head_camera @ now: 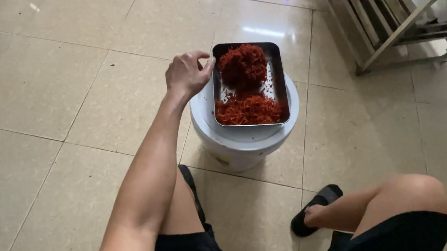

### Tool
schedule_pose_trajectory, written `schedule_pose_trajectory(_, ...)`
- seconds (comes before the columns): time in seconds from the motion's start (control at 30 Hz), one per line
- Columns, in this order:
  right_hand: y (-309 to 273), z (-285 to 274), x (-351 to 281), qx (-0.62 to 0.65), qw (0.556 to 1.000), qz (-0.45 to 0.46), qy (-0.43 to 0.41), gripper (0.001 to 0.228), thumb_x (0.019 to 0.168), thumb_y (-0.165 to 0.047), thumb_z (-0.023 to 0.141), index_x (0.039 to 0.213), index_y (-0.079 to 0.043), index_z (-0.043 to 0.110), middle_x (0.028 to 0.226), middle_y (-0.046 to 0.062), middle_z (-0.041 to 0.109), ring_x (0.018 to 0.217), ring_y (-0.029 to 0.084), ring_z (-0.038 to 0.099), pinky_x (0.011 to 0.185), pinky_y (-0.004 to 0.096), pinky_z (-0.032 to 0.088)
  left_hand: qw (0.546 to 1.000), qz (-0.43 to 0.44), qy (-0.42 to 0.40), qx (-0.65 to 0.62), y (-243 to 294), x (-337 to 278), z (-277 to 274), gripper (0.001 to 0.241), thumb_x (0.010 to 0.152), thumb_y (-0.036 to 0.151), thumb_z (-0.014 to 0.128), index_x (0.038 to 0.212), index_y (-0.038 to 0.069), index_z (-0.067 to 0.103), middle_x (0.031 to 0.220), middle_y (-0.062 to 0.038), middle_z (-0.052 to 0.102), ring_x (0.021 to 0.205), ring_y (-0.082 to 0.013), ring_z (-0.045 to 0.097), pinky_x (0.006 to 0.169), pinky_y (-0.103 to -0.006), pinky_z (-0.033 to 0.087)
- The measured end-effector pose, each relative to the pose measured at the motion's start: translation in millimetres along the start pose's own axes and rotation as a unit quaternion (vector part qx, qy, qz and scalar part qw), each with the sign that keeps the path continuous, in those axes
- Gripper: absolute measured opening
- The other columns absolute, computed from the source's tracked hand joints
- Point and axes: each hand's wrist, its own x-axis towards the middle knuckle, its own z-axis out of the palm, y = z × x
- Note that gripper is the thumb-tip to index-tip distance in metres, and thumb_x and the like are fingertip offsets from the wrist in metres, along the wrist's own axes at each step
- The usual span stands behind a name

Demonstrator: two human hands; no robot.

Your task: Manually sorting through shredded red food ingredients in a metal tray to remove unwanted pieces.

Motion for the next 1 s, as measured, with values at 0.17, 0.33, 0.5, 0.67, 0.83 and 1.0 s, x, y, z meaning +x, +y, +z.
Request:
schedule_pose_trajectory(0.17, -30, 36, 15, -0.004, 1.000, -0.001, -0.006, 0.183, 0.021, 0.023, 0.105, 0.171, -0.020, 0.010, 0.140, 0.014, 0.062, 0.110, 0.034, 0.072, 0.071, 0.050, 0.069, 0.996, -0.049, -0.045, 0.058, 18, -28, -1, 0.049, 0.088, 0.046, 0.065, 0.121, 0.011, 0.075, 0.091, -0.018, 0.077, 0.082, -0.0334, 0.075, 0.071, -0.0464, 0.060)
schedule_pose_trajectory(0.33, -41, 143, 104, 0.294, 0.956, -0.007, -0.020, 0.044, 0.093, -0.026, 0.072, 0.133, -0.006, 0.070, 0.106, 0.022, 0.078, 0.095, 0.030, 0.075, 0.084, 0.040, 0.058, 0.982, -0.121, -0.138, 0.042, 18, -57, 12, 0.061, 0.086, 0.051, 0.061, 0.121, 0.003, 0.073, 0.114, -0.026, 0.073, 0.115, -0.0488, 0.066, 0.100, -0.0591, 0.051)
schedule_pose_trajectory(0.5, 3, 246, 206, 0.220, 0.975, 0.015, 0.004, 0.035, 0.092, -0.036, 0.073, 0.124, -0.023, 0.075, 0.097, 0.007, 0.079, 0.096, 0.026, 0.076, 0.085, 0.041, 0.058, 0.977, -0.138, -0.162, 0.035, 25, -46, 14, 0.064, 0.087, 0.047, 0.059, 0.134, 0.005, 0.065, 0.114, -0.021, 0.074, 0.119, -0.0444, 0.065, 0.102, -0.0588, 0.050)
schedule_pose_trajectory(0.67, 7, 254, 232, 0.124, 0.992, 0.024, 0.015, 0.028, 0.091, -0.040, 0.073, 0.117, -0.031, 0.078, 0.091, -0.001, 0.080, 0.097, 0.025, 0.075, 0.085, 0.040, 0.057, 0.973, -0.124, -0.197, 0.004, 37, -29, 20, 0.061, 0.087, 0.027, 0.055, 0.141, -0.001, 0.057, 0.116, -0.029, 0.071, 0.120, -0.0498, 0.062, 0.104, -0.0642, 0.047)
schedule_pose_trajectory(0.83, 21, 269, 257, 0.115, 0.989, -0.004, 0.090, 0.027, 0.091, -0.035, 0.077, 0.117, -0.033, 0.077, 0.088, -0.006, 0.077, 0.095, 0.021, 0.074, 0.081, 0.039, 0.057, 0.972, -0.109, -0.204, -0.047, 66, -22, -5, 0.067, 0.080, -0.004, 0.054, 0.146, -0.016, 0.044, 0.085, -0.033, 0.072, 0.105, -0.0550, 0.067, 0.100, -0.0688, 0.047)
schedule_pose_trajectory(1.0, 15, 279, 266, 0.099, 0.987, -0.068, 0.109, 0.028, 0.087, -0.024, 0.076, 0.116, -0.023, 0.079, 0.091, 0.002, 0.076, 0.087, 0.023, 0.074, 0.076, 0.039, 0.058, 0.967, -0.127, -0.203, -0.088, 51, -39, 10, 0.067, 0.077, -0.012, 0.050, 0.144, -0.019, 0.044, 0.066, -0.025, 0.068, 0.068, -0.0401, 0.072, 0.086, -0.0608, 0.057)
